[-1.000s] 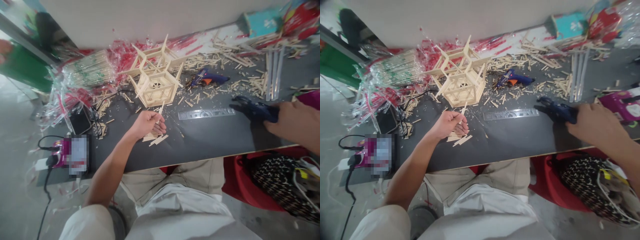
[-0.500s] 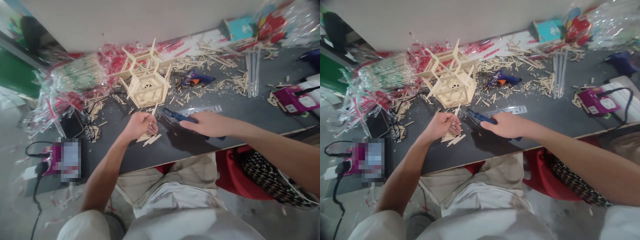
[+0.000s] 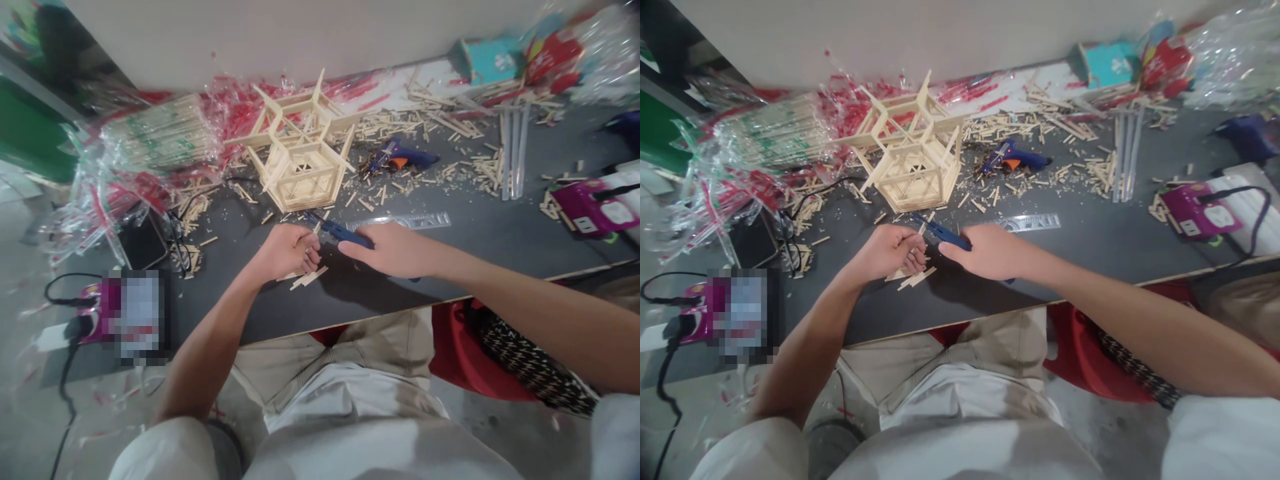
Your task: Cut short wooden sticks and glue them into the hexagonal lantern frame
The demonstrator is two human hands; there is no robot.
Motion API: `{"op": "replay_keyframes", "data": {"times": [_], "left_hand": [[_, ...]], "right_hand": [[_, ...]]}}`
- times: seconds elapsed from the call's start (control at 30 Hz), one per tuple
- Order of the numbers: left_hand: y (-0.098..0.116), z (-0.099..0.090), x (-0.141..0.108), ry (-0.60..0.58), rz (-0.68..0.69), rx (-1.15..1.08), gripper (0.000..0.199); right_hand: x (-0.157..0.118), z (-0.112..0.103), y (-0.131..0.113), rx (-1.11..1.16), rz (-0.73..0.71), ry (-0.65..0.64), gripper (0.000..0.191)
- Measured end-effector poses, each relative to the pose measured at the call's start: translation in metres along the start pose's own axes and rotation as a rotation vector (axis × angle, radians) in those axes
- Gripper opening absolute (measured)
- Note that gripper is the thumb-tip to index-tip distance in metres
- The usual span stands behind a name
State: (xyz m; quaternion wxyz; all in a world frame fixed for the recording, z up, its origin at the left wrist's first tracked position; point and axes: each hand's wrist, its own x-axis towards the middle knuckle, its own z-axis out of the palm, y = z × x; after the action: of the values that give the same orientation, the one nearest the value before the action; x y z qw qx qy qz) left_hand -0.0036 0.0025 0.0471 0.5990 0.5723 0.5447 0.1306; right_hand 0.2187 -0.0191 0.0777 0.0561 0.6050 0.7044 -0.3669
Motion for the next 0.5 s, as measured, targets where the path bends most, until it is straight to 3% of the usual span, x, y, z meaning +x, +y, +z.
{"op": "replay_keyframes", "data": {"times": [0.3,0.5], "left_hand": [[0.003,-0.001,-0.002,0.022,-0.011,0.029,0.038],[-0.006,0.000,0.001,-0.001,0.048,0.027,0.039]], "right_hand": [[-0.015,0.016,-0.008,-0.383,-0.025,0.178,0.047],[-0.023,0.032,-0.019,-0.548,0.081,0.155,0.046]]}}
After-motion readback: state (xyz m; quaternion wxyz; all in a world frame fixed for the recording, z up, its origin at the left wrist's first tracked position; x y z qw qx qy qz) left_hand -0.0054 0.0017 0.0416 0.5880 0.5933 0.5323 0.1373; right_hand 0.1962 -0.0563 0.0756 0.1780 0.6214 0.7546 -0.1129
